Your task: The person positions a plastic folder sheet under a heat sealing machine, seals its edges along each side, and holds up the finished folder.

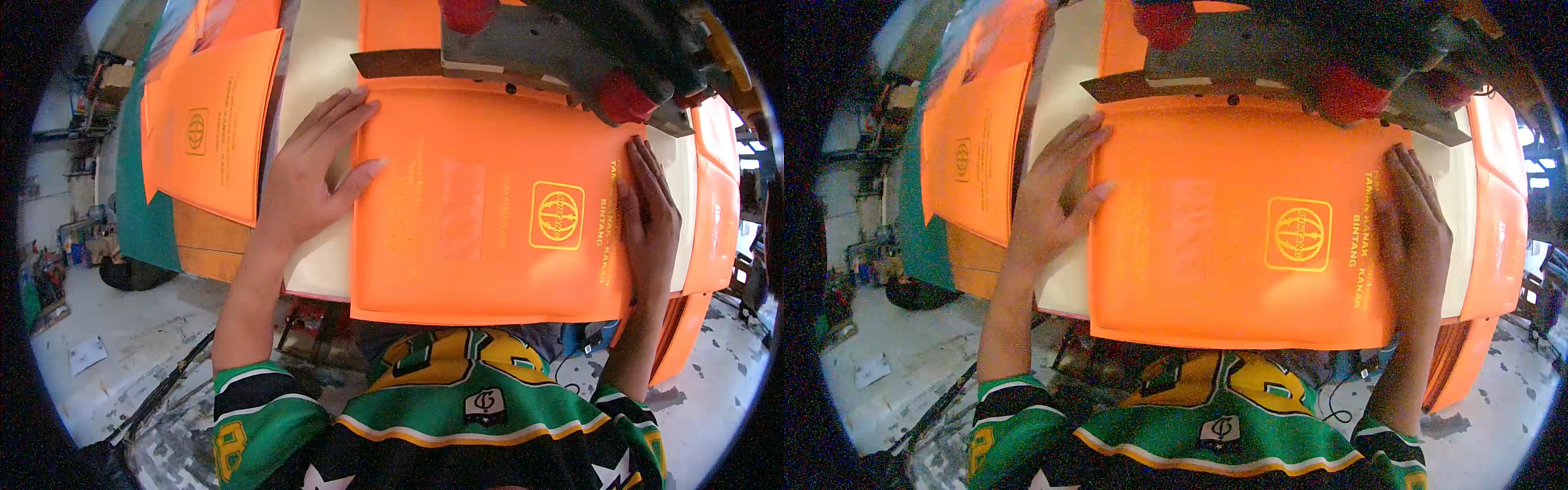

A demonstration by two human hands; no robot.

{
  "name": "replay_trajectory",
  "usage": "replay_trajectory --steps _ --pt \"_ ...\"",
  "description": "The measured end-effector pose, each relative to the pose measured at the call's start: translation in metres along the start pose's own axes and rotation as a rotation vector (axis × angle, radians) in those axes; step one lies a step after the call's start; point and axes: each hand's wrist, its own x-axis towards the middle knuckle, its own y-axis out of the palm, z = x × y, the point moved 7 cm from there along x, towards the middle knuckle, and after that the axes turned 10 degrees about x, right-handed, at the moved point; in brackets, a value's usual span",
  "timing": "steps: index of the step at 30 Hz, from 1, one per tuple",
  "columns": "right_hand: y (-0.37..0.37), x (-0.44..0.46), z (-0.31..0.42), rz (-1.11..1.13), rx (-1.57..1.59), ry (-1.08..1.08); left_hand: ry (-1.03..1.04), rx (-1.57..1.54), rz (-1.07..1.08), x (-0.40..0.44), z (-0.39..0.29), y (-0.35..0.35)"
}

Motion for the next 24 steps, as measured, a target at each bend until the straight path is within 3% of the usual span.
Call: replay_trajectory --steps 10,24 --pt "-0.002 -0.001 -0.008 0.004 -0.008 -0.006 0.071 0.099 -0.017 0.002 -0.006 0.004" --pt "-0.002 -0.002 -0.01 -0.021 0.063 0.004 0.0 0.063 -0.001 0.002 -0.007 0.006"
